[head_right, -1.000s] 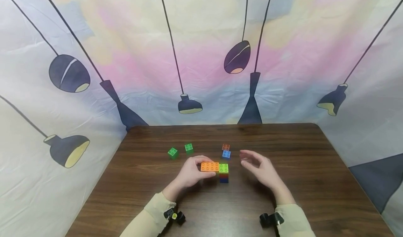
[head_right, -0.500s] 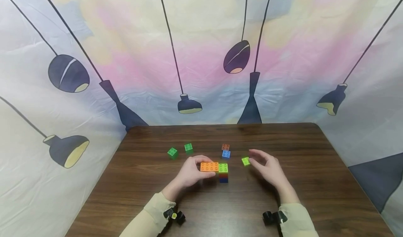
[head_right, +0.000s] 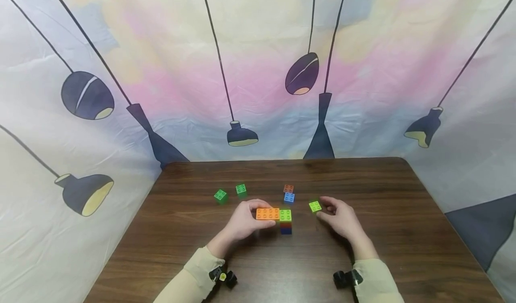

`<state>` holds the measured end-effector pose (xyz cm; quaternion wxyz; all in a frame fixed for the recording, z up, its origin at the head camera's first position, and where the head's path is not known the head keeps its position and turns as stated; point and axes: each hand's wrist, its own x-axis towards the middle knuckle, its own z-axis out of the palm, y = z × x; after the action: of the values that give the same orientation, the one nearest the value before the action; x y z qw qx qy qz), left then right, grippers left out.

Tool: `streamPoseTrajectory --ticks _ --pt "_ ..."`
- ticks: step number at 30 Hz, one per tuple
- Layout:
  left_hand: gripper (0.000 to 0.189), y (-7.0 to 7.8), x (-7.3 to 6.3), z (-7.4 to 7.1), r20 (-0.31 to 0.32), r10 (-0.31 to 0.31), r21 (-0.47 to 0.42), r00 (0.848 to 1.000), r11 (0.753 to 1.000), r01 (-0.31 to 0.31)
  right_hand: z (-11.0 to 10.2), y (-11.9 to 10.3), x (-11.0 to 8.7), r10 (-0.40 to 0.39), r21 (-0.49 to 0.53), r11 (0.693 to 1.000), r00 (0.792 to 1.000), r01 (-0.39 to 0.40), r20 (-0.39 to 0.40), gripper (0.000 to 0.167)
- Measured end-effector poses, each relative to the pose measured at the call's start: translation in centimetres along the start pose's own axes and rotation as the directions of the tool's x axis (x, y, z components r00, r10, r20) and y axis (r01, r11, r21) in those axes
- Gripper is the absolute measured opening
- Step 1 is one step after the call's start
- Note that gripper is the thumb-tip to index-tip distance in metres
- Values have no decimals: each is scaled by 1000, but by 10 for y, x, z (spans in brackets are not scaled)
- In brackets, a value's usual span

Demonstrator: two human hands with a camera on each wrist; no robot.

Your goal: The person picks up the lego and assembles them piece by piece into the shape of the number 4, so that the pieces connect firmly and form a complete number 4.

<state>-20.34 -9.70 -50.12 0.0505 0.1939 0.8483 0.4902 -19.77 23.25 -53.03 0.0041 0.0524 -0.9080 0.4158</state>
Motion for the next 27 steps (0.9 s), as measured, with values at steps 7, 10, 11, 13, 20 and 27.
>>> streamPoseTrajectory --ticks 7,10,11,13,20,27 --pt "31 0 -1 0 3 -9 -16 1000 1000 9 11 -8 -1 -60 -84 995 998 60 -1 50" --pt "31 0 -1 0 6 -10 -27 1000 1000 10 13 -10 -1 -48 -92 995 999 47 -3 49" --pt "31 0 -1 0 8 -9 -31 1000 999 10 14 -10 -1 -48 -95 994 999 48 0 49" --pt "31 -1 -1 0 8 -7 -33 1000 999 7 15 -11 -1 -46 -96 994 999 45 -2 49" --pt "31 0 -1 1 8 -11 -24 1000 1000 11 15 -12 -3 -50 -109 993 999 48 -14 44" --pt "31 0 -1 0 5 -18 -19 1000 1000 18 15 -15 -2 -41 -119 992 999 39 -20 37"
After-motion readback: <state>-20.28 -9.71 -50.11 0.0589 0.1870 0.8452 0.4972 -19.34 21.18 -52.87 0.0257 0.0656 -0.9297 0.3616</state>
